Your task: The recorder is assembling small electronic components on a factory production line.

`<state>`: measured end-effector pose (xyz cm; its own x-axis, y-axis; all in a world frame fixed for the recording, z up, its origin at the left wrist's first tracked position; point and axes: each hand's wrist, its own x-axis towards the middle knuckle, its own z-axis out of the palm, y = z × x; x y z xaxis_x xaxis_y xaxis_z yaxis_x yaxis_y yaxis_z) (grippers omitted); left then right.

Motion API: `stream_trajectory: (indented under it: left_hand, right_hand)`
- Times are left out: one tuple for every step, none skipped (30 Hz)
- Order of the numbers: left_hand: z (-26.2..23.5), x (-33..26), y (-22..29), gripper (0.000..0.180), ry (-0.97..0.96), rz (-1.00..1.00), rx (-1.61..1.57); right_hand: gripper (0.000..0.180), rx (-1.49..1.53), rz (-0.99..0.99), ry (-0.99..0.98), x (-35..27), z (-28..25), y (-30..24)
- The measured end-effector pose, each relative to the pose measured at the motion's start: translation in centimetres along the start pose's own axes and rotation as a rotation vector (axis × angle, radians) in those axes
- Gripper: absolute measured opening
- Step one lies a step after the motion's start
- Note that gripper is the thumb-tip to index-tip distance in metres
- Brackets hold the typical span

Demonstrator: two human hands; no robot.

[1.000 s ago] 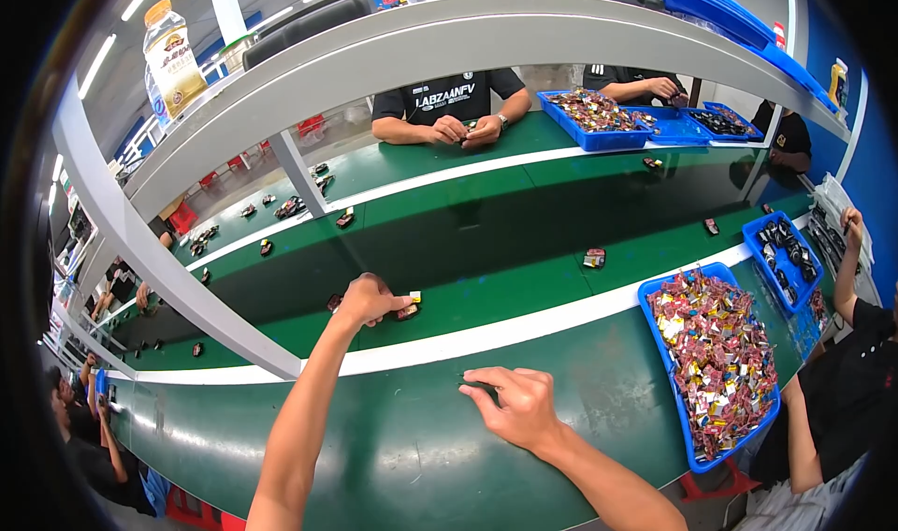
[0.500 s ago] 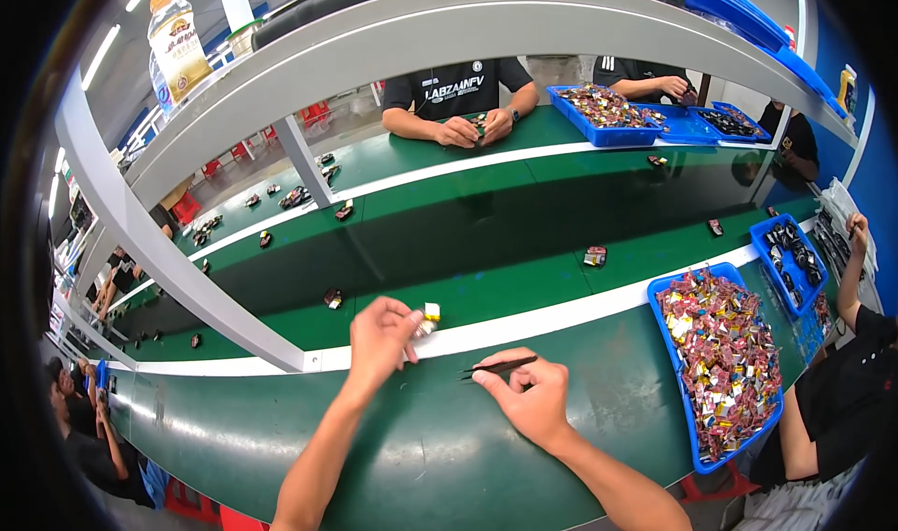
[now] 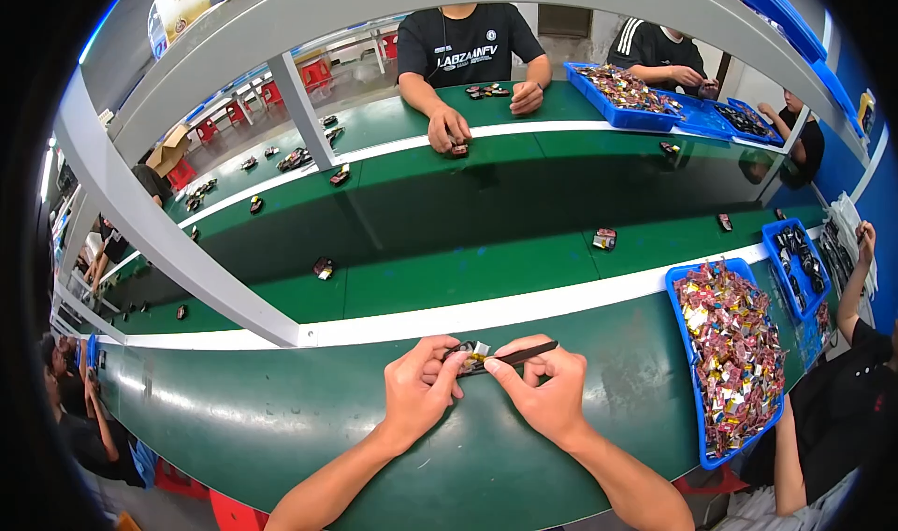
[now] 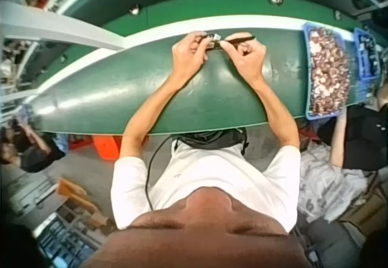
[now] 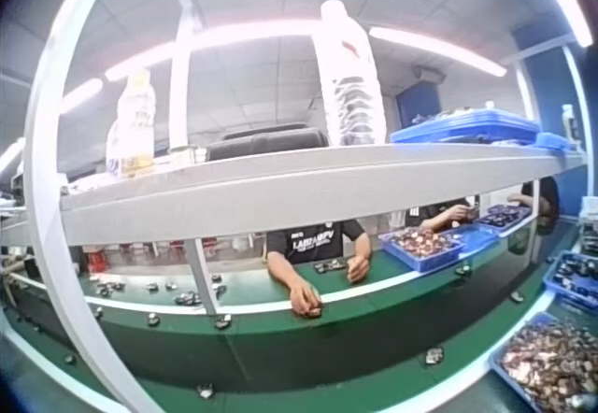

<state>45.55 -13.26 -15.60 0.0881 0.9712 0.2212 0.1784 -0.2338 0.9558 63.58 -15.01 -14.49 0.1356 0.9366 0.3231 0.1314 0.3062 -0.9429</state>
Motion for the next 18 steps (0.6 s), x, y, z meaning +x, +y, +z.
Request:
stream_trajectory:
  left_hand:
    - [-0.06,-0.01,-0.05,0.016,0.002,0.023,0.013]
    - [-0.13,-0.04,-0.10,0.016,0.005,0.047,0.026]
    - [-0.14,-0.03,-0.14,0.016,0.006,0.045,0.024]
    - [-0.15,-0.03,-0.17,0.016,0.016,0.046,0.023]
    - [-0.16,-0.02,-0.19,0.016,0.025,0.046,0.023]
    - [-0.13,-0.02,-0.16,0.016,0.026,0.045,0.021]
    - [-0.10,-0.02,-0.09,0.016,0.026,0.038,0.009]
    - [-0.05,-0.01,-0.03,0.016,0.026,0.031,-0.003]
    - [-0.04,-0.02,0.03,0.016,0.027,0.030,-0.003]
    - [-0.01,-0.03,0.08,0.016,0.027,0.035,-0.001]
    - [0.02,-0.03,0.09,0.016,0.027,0.040,0.001]
    - [-0.03,-0.05,0.10,0.016,0.028,0.040,0.002]
    - [-0.10,-0.08,0.11,0.016,0.019,0.043,0.009]
    - [-0.16,-0.10,0.13,0.016,0.011,0.047,0.016]
    - [-0.21,-0.12,0.14,0.016,0.012,0.047,0.017]
    - [-0.27,-0.14,0.16,0.016,0.009,0.052,0.017]
    - [-0.36,-0.17,0.21,0.016,0.006,0.058,0.019]
    - [-0.22,-0.10,0.12,0.016,0.001,0.057,0.013]
  right_hand:
    - [0.012,-0.055,-0.040,0.001,-0.10,0.07,0.16]
    - [0.012,-0.053,-0.038,-0.003,-0.16,0.15,0.19]
    - [0.012,-0.113,-0.076,0.004,-0.21,0.16,0.11]
    - [0.013,-0.173,-0.115,0.012,-0.25,0.17,0.02]
    - [0.013,-0.174,-0.114,0.011,-0.27,0.21,-0.11]
    - [0.013,-0.195,-0.124,0.019,-0.29,0.23,-0.27]
    - [0.013,-0.215,-0.135,0.028,-0.29,0.25,-0.34]
    - [0.013,-0.217,-0.134,0.028,-0.30,0.27,-0.27]
    - [0.012,-0.209,-0.130,0.030,-0.31,0.34,-0.14]
    - [0.012,-0.201,-0.126,0.033,-0.32,0.37,-0.04]
    - [0.012,-0.202,-0.125,0.033,-0.34,0.35,0.00]
    - [0.013,-0.210,-0.125,0.018,-0.33,0.35,-0.02]
    - [0.013,-0.219,-0.125,0.002,-0.33,0.34,-0.03]
    - [0.013,-0.217,-0.126,0.001,-0.34,0.34,0.02]
    - [0.013,-0.208,-0.122,-0.010,-0.38,0.33,0.14]
    - [0.013,-0.198,-0.118,-0.021,-0.40,0.33,0.23]
    - [0.013,-0.195,-0.119,-0.024,-0.40,0.35,0.30]
    - [0.012,-0.161,-0.074,-0.025,-0.42,0.17,0.44]
